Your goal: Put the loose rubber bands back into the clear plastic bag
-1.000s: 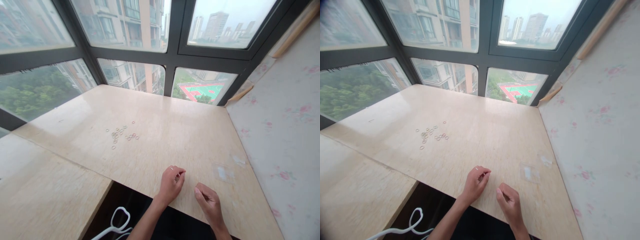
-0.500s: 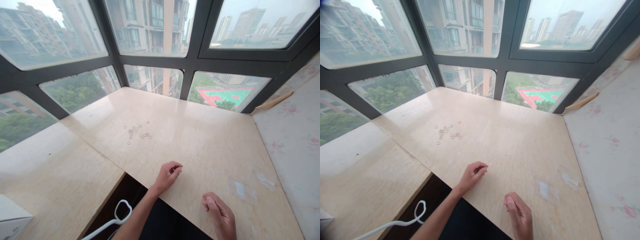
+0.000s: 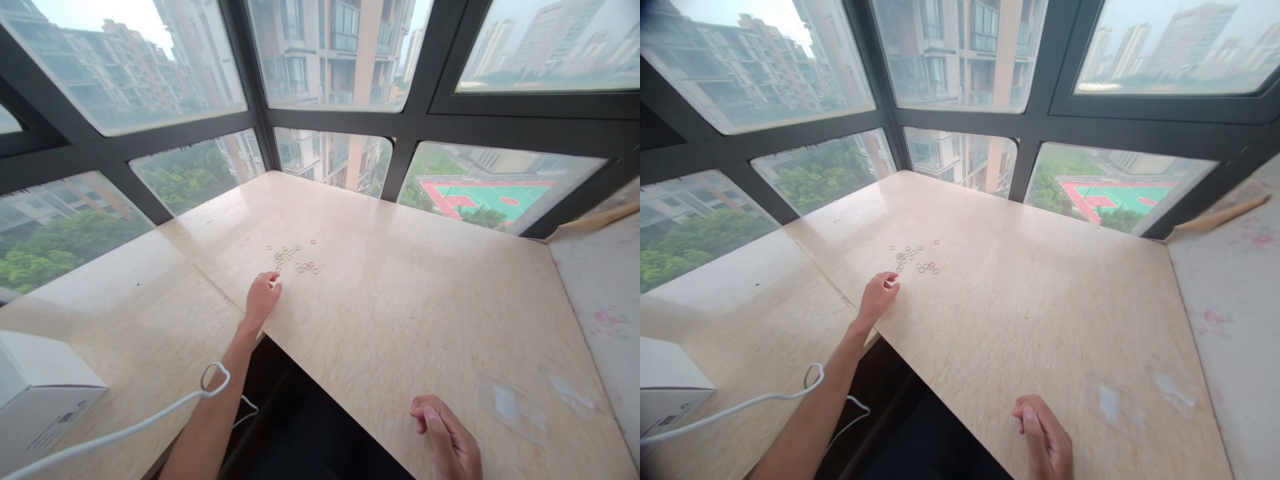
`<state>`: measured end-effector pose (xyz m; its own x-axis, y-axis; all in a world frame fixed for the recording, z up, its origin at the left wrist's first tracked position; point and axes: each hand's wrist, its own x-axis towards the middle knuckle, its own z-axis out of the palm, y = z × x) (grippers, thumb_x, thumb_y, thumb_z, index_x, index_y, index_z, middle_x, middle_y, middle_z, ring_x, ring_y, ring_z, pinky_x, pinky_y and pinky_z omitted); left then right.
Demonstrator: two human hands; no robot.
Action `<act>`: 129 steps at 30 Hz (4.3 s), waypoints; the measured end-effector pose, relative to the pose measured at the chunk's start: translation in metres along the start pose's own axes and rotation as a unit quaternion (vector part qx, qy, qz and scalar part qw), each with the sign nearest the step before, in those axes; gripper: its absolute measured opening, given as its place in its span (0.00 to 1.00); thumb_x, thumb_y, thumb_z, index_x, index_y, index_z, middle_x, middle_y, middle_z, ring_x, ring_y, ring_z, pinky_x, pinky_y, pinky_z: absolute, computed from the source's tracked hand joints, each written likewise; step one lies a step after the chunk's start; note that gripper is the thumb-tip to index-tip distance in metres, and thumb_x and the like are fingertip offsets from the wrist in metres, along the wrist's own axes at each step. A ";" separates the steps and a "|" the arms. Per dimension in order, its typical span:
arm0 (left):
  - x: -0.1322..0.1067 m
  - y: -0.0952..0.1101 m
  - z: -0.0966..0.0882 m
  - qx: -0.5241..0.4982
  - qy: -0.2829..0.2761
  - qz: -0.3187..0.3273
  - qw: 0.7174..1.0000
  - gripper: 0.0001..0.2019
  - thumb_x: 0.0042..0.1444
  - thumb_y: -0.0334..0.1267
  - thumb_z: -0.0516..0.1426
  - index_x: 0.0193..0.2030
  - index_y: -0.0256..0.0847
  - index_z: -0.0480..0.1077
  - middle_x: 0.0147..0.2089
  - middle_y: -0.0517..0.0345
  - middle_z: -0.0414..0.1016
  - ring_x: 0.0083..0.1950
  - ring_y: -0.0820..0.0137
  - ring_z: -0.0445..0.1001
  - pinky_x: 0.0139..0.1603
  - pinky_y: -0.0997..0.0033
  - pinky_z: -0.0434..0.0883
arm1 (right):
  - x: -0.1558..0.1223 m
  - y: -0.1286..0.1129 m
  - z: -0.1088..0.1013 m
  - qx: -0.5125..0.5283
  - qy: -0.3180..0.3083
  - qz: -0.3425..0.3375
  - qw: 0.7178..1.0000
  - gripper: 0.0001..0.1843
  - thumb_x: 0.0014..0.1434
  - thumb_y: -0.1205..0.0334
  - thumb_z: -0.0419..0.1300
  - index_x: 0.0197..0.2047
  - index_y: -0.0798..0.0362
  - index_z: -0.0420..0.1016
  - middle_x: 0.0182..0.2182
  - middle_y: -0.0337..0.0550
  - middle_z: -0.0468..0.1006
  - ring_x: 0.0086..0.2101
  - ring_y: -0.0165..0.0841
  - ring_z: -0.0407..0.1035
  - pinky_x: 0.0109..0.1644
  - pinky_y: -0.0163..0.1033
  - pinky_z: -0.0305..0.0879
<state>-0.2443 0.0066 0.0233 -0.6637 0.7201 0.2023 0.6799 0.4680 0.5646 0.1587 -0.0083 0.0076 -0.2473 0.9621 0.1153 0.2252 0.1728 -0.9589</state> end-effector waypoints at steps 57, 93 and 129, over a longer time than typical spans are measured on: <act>-0.142 0.262 0.147 -0.209 -0.378 0.409 0.804 0.10 0.55 0.23 0.47 0.35 0.40 0.63 0.36 0.58 0.69 0.34 0.71 0.66 0.36 0.71 0.63 | 0.011 -0.008 0.008 -0.072 0.001 -0.060 0.996 0.12 0.57 0.67 0.50 0.22 0.52 0.63 0.21 0.36 0.64 0.24 0.28 0.59 0.29 0.34 0.53; -0.141 0.269 0.156 -0.099 -0.366 0.504 0.776 0.38 0.47 0.44 0.65 0.63 0.39 0.56 0.54 0.43 0.70 0.57 0.53 0.67 0.56 0.53 0.63 | 0.012 -0.011 0.008 -0.087 0.002 -0.067 0.994 0.13 0.56 0.68 0.50 0.21 0.52 0.60 0.20 0.36 0.64 0.24 0.28 0.59 0.29 0.35 0.54; -0.073 0.121 0.097 -0.273 -0.212 0.267 0.899 0.05 0.53 0.31 0.55 0.29 0.39 0.71 0.35 0.54 0.75 0.39 0.66 0.71 0.42 0.65 0.69 | 0.117 -0.061 0.055 -0.064 -0.120 -0.089 0.987 0.14 0.62 0.57 0.52 0.29 0.53 0.71 0.25 0.39 0.71 0.29 0.31 0.66 0.35 0.37 0.63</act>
<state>-0.0834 0.0605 -0.0005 -0.0295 0.9524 0.3033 0.5341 -0.2415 0.8102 0.0639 0.0821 0.0650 -0.5054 0.8395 0.1994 0.2711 0.3739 -0.8869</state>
